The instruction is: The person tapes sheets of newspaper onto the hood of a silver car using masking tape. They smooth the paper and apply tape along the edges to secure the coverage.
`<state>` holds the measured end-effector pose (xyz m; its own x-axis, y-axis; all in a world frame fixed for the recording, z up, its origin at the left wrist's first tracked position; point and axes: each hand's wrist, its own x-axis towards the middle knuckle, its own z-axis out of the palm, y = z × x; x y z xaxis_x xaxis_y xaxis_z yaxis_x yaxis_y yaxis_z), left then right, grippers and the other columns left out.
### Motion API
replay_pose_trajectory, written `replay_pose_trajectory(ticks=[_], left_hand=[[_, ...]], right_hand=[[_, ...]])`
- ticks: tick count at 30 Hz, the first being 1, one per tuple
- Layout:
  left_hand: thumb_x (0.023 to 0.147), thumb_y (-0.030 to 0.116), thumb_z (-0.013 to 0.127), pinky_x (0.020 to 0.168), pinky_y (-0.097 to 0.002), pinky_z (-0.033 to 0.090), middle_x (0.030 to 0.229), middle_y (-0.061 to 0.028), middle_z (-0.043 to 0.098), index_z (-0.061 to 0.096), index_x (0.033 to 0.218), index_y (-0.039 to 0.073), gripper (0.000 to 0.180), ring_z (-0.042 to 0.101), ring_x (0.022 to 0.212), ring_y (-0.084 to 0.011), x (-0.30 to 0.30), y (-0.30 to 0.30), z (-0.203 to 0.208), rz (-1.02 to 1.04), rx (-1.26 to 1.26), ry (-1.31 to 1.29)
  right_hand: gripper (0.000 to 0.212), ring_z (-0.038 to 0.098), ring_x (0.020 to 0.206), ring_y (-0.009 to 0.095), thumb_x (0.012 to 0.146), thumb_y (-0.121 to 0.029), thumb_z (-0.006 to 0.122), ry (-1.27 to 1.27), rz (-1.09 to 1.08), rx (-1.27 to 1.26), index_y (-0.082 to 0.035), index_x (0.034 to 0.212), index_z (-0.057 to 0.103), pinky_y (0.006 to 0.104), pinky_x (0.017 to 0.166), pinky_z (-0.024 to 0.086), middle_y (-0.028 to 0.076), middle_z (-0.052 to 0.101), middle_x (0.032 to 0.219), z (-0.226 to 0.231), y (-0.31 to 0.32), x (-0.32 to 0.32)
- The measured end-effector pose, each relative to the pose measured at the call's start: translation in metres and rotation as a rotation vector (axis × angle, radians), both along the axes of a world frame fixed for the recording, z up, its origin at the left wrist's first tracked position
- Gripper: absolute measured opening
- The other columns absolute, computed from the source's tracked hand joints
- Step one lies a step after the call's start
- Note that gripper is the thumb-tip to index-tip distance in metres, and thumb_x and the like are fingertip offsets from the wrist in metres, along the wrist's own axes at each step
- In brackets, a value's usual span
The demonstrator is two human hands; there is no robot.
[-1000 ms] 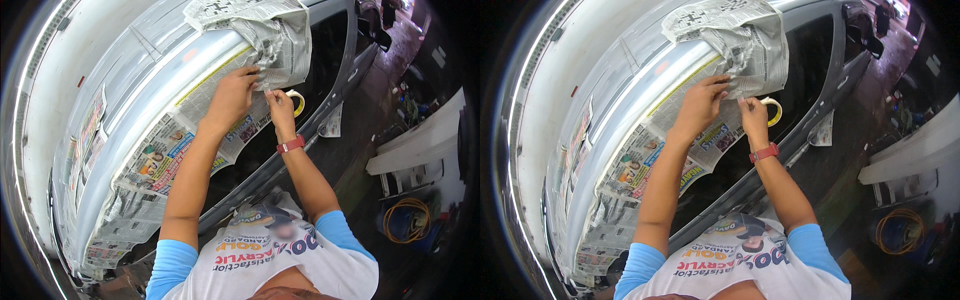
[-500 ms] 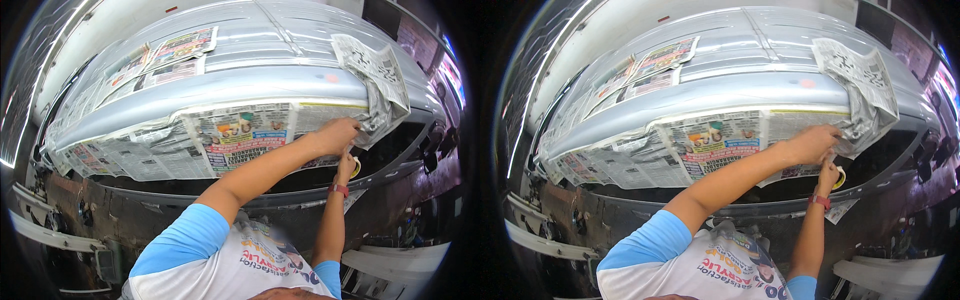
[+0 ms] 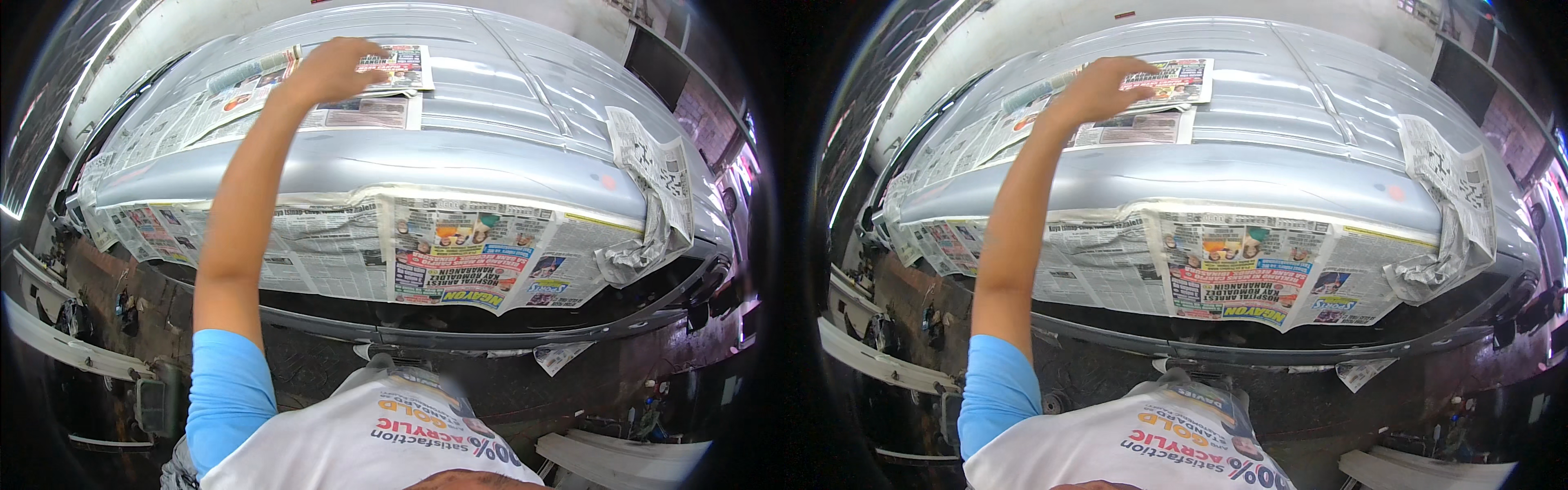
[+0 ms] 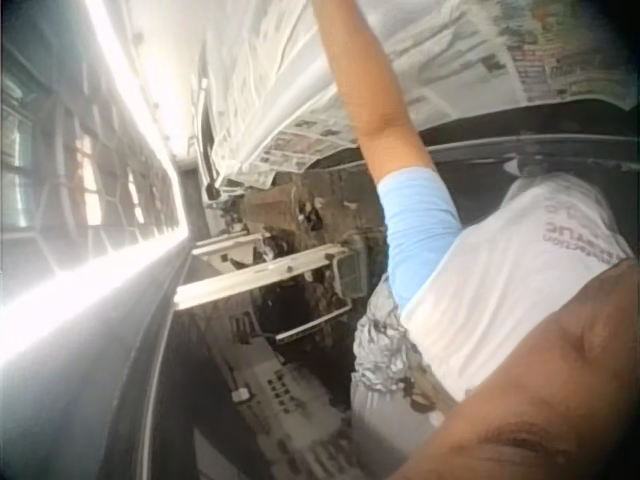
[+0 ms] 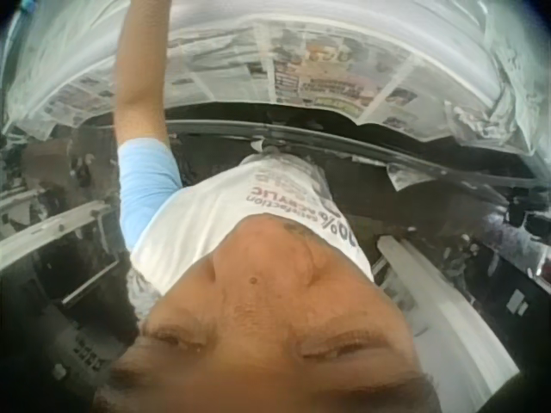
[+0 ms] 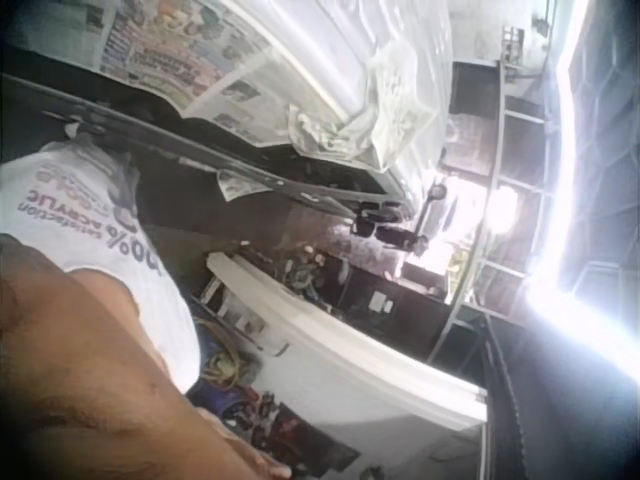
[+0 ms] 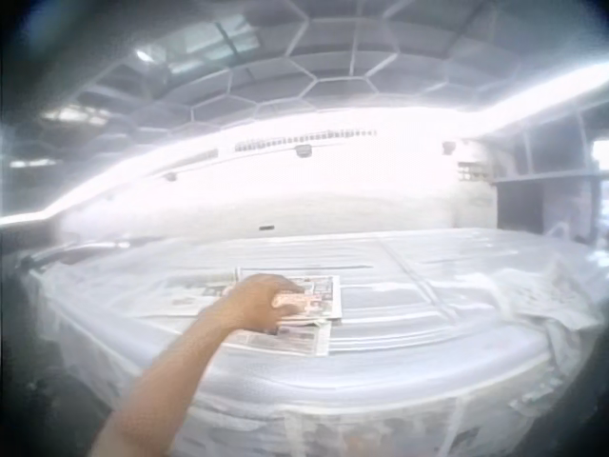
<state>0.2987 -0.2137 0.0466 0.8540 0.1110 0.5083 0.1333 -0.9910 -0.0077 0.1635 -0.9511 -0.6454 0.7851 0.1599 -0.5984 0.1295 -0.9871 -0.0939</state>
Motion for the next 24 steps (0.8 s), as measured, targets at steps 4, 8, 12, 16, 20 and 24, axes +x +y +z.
replay_pose_trajectory(ticks=[4,8,12,16,20,24], left_hand=[[0.099,0.049,0.081,0.118,-0.0487,0.053,0.147,-0.0181,0.075,0.075,0.148,0.014,0.06,0.067,0.141,-0.0382,0.028,0.074,-0.007,0.064,-0.191,0.195],[0.091,0.063,0.085,0.12,-0.0498,0.052,0.153,-0.0157,0.071,0.066,0.159,0.019,0.083,0.065,0.144,-0.0362,0.037,0.098,-0.024,0.061,-0.159,0.335],[0.099,0.052,0.079,0.117,-0.0501,0.054,0.143,-0.0181,0.076,0.072,0.151,0.014,0.065,0.07,0.136,-0.0382,0.055,0.085,-0.008,0.056,-0.194,0.542],[0.102,0.03,0.073,0.11,-0.0493,0.057,0.134,-0.0226,0.077,0.075,0.144,0.009,0.047,0.072,0.127,-0.0419,0.06,0.076,-0.01,0.078,0.1,0.571],[0.096,0.015,0.075,0.107,-0.0493,0.058,0.132,-0.0241,0.077,0.079,0.135,0.005,0.04,0.072,0.125,-0.0425,0.051,0.082,-0.018,0.048,0.112,0.379],[0.091,0.013,0.083,0.106,-0.0472,0.058,0.127,-0.0238,0.079,0.082,0.129,0.004,0.039,0.075,0.121,-0.0398,0.043,0.134,-0.005,-0.042,-0.018,0.126]], right_hand=[[0.04,0.072,0.114,0.034,0.106,-0.035,0.071,-0.038,-0.174,0.076,-0.003,0.13,0.073,0.0471,0.097,0.056,0.02,0.076,0.129,0.025,0.005,-0.011],[0.039,0.072,0.11,0.033,0.106,-0.034,0.072,-0.152,-0.225,0.244,0.0,0.125,0.076,0.0454,0.098,0.055,0.02,0.076,0.124,0.028,0.021,0.013],[0.039,0.072,0.107,0.031,0.106,-0.034,0.074,-0.388,-0.332,0.434,0.003,0.12,0.078,0.0436,0.099,0.055,0.021,0.077,0.118,0.037,0.022,0.044],[0.032,0.071,0.093,0.02,0.106,-0.026,0.077,-0.421,-0.569,0.915,0.007,0.105,0.079,0.0403,0.089,0.055,0.013,0.077,0.095,0.124,0.099,0.103],[0.036,0.066,0.085,0.017,0.11,-0.029,0.076,-0.719,-0.556,0.991,0.007,0.114,0.08,0.0359,0.08,0.053,0.007,0.075,0.095,0.251,0.153,0.14],[0.027,0.065,0.087,0.01,0.113,-0.021,0.071,-0.908,-0.404,1.255,0.004,0.12,0.08,0.0294,0.08,0.053,0.002,0.076,0.1,0.476,0.267,0.134]])
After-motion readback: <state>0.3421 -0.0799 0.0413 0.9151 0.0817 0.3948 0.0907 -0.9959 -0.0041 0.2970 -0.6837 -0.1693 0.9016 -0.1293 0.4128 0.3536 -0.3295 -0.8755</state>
